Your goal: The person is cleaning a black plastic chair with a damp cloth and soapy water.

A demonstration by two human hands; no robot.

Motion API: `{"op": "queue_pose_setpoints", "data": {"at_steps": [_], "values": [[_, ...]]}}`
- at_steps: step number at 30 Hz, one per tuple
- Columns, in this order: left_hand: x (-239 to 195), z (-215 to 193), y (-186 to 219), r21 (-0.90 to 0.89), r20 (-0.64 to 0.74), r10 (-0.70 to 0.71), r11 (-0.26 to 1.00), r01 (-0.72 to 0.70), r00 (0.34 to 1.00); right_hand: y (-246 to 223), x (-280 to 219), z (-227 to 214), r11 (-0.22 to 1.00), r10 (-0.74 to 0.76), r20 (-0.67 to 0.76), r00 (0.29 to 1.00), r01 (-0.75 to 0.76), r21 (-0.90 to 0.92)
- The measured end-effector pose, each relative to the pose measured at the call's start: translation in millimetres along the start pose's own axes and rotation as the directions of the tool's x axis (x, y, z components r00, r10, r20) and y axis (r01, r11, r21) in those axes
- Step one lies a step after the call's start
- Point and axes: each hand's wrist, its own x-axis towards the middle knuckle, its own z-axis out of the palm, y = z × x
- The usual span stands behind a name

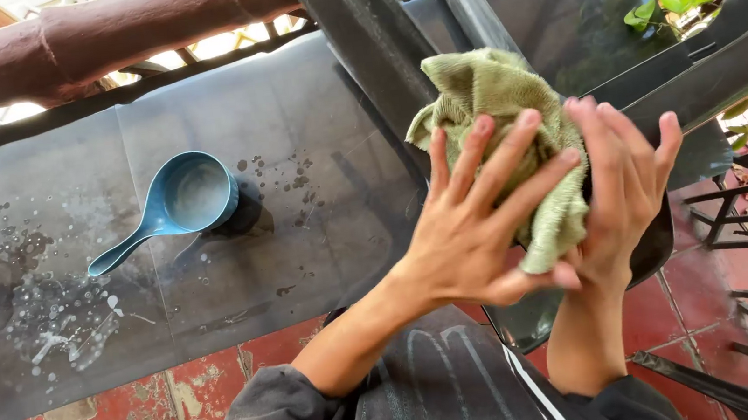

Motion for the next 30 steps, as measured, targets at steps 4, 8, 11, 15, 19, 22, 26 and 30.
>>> {"op": "queue_pose_setpoints", "data": {"at_steps": [4, 8, 11, 15, 19, 22, 26, 30], "values": [[-11.2, 19.0, -19.5, 0.021, -0.061, -0.029, 0.999, 0.031, 0.998, 17.6, 15.7, 6.7, 0.982, -0.075, 0.128, 0.989, 0.096, -0.165], [-18.5, 28.9, -29.0, 0.021, -0.206, 0.020, 1.000, -0.016, 0.978, 40.9, 8.3, 16.6, 1.000, -0.027, -0.045, 0.999, 0.027, 0.003], [-14.5, 21.7, -15.4, -0.100, -0.148, -0.031, 0.995, 0.016, 0.988, 40.3, 13.1, 10.0, 0.999, -0.029, -0.071, 0.997, 0.031, 0.026], [-2.9, 14.8, -12.1, -0.004, -0.222, -0.118, 0.993, 0.120, 0.968, 42.8, 10.3, -1.4, 0.989, -0.045, -0.078, 0.996, 0.055, 0.135], [17.5, -13.3, -44.1, 0.320, -0.368, -0.009, 0.938, 0.136, 0.930, 40.0, 3.5, -1.9, 0.995, -0.027, -0.043, 0.999, 0.031, 0.097], [14.0, -5.4, -52.7, 0.273, -0.369, -0.089, 0.941, 0.200, 0.925, 35.1, 0.6, 2.1, 0.995, -0.030, -0.076, 0.997, 0.037, 0.096], [1.5, 8.7, 14.8, 0.349, -0.193, -0.120, 0.919, 0.183, 0.974, 28.7, -0.8, 5.1, 0.995, 0.076, -0.105, 0.992, -0.069, 0.073], [-24.0, 19.3, 51.5, 0.386, -0.082, -0.005, 0.922, 0.036, 0.997, 16.9, -2.7, 1.7, 0.978, 0.172, -0.071, 0.982, -0.162, 0.132]]}}
